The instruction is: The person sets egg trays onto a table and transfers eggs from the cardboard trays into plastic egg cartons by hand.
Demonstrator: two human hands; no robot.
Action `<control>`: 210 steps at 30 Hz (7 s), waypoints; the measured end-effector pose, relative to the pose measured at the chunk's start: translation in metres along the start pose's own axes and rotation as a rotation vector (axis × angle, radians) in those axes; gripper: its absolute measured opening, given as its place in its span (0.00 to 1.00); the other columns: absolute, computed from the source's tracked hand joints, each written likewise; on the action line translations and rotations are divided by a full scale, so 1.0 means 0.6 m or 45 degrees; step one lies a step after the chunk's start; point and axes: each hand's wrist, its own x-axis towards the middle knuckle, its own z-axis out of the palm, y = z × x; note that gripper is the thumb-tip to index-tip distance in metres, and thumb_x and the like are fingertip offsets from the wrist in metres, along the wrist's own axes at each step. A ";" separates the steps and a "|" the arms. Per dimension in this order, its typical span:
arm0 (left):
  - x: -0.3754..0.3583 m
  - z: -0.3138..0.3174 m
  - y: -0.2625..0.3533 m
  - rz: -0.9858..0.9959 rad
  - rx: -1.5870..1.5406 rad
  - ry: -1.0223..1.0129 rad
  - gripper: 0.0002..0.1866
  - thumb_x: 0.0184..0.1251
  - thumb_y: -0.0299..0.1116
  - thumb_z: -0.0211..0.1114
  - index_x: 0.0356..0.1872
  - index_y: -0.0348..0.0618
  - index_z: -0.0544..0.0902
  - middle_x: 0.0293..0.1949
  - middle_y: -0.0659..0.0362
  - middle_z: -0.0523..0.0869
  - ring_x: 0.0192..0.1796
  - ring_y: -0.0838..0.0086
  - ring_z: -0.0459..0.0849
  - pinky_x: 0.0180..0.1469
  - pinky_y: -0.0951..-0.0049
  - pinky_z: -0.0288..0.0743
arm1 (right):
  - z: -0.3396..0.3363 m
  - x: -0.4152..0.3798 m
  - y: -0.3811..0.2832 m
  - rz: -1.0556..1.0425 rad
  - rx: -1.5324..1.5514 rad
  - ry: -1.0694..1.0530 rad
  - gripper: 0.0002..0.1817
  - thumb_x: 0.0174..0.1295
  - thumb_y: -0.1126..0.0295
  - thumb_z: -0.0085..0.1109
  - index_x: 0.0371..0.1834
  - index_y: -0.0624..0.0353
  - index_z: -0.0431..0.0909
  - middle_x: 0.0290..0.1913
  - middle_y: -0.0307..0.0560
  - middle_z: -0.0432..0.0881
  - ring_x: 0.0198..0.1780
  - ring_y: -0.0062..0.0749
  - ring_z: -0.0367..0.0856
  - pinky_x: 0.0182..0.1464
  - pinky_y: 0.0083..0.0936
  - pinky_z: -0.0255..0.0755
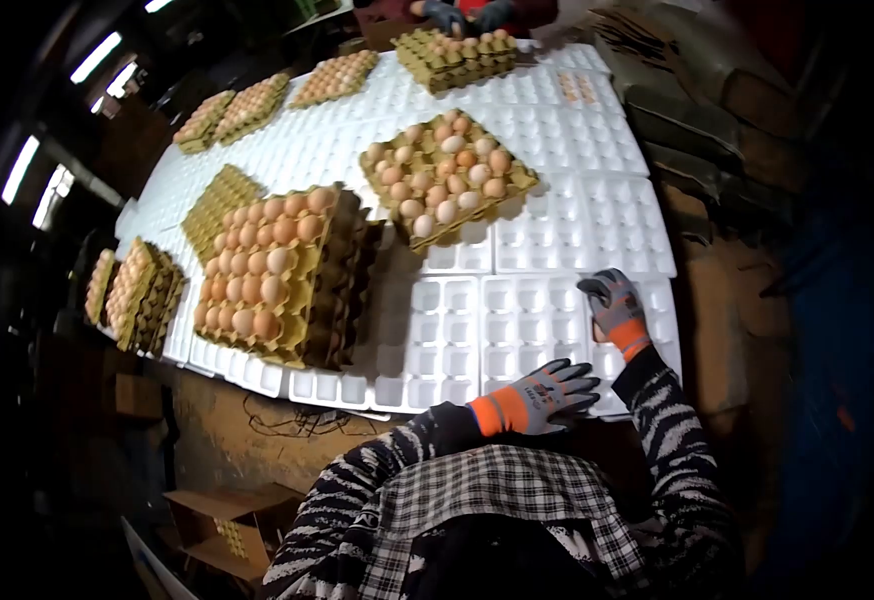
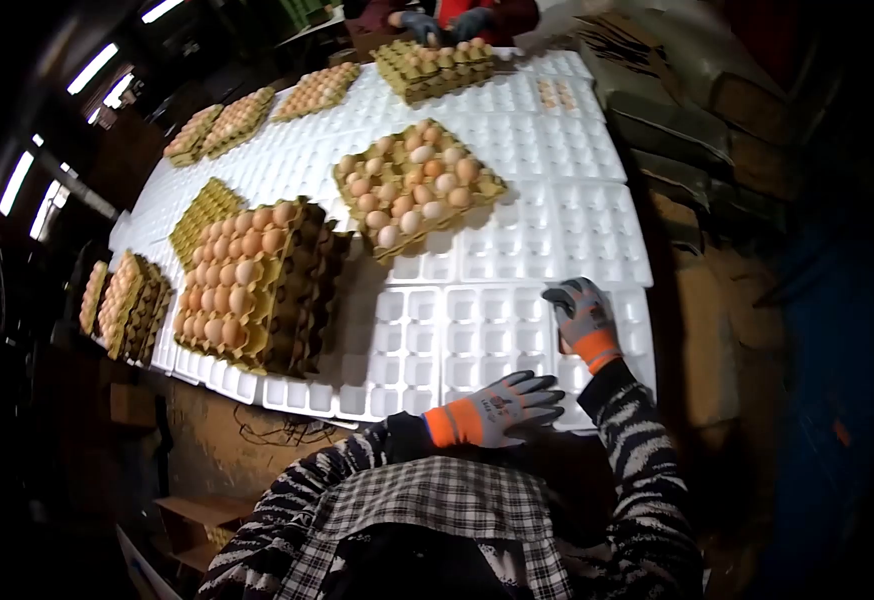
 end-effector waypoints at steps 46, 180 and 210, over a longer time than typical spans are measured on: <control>-0.621 -0.507 -0.070 -0.979 0.668 0.885 0.22 0.56 0.32 0.71 0.55 0.56 0.85 0.49 0.56 0.84 0.46 0.57 0.84 0.47 0.59 0.80 | 0.141 0.287 -0.727 -1.072 -0.391 -0.455 0.16 0.62 0.65 0.62 0.53 0.39 0.86 0.52 0.45 0.81 0.52 0.42 0.84 0.52 0.33 0.80; -0.235 -0.179 -0.110 -1.344 0.475 0.945 0.29 0.63 0.27 0.61 0.68 0.46 0.74 0.63 0.40 0.73 0.55 0.45 0.81 0.57 0.55 0.78 | 0.286 0.140 -0.277 -0.368 0.779 -0.476 0.15 0.64 0.69 0.59 0.53 0.58 0.82 0.54 0.53 0.84 0.55 0.50 0.82 0.62 0.37 0.75; -0.787 -0.398 0.026 -0.782 -0.111 1.567 0.21 0.52 0.27 0.65 0.51 0.39 0.80 0.51 0.55 0.78 0.55 0.69 0.79 0.61 0.69 0.73 | 0.217 0.370 -0.808 -0.940 0.721 -1.277 0.26 0.57 0.70 0.70 0.62 0.50 0.80 0.54 0.44 0.79 0.55 0.32 0.81 0.59 0.27 0.76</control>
